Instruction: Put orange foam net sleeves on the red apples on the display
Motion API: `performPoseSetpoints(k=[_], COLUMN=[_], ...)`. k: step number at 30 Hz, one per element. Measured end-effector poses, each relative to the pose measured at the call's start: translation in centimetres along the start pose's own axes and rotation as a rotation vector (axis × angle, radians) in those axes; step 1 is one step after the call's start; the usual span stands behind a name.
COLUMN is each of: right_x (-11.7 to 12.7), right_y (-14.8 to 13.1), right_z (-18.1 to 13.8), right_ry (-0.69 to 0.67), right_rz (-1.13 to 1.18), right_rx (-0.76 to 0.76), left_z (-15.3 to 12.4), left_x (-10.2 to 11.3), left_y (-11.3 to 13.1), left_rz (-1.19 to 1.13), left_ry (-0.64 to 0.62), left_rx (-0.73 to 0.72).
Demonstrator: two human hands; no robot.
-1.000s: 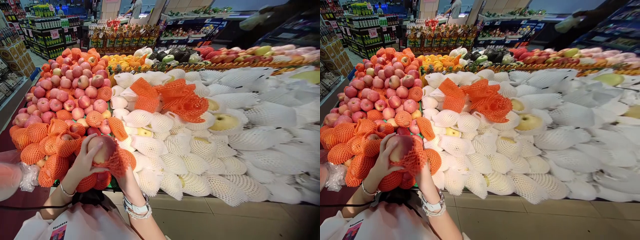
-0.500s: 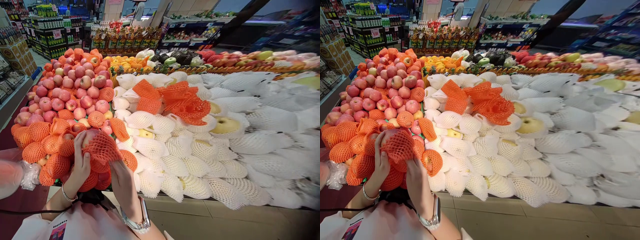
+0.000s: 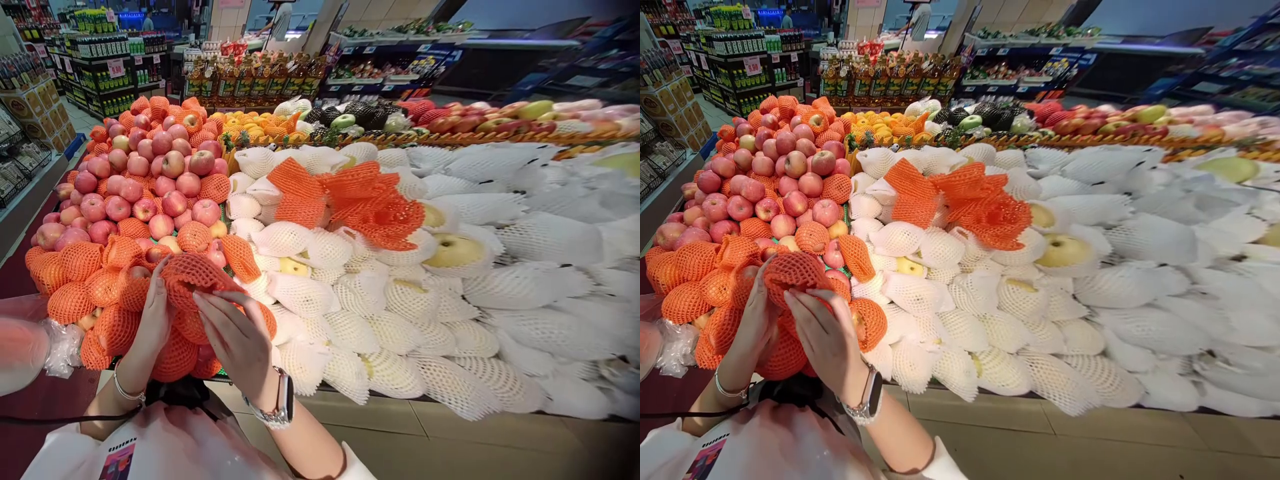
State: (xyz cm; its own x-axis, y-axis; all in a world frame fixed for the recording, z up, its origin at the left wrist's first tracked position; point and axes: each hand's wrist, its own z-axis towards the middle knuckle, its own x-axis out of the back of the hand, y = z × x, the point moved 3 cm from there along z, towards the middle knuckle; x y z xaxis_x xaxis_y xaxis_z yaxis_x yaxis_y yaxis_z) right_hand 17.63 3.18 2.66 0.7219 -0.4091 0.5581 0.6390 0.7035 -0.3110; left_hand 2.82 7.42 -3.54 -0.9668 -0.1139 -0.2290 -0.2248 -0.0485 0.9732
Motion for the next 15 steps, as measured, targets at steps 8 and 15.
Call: performPoseSetpoints(k=[8, 15], right_x=[-3.1, -5.0], right_y=[3.2, 4.9], right_z=[-2.1, -1.6], right_ry=[0.267, -0.007], right_rz=[0.113, 0.521], right_rx=[-0.247, -0.497], left_z=[0.1, 0.0], left_x=[-1.1, -1.5], left_y=[-0.6, -0.6], left_rz=[-0.42, -0.388], left_ry=[-0.046, -0.033], left_rx=[0.204, 0.216])
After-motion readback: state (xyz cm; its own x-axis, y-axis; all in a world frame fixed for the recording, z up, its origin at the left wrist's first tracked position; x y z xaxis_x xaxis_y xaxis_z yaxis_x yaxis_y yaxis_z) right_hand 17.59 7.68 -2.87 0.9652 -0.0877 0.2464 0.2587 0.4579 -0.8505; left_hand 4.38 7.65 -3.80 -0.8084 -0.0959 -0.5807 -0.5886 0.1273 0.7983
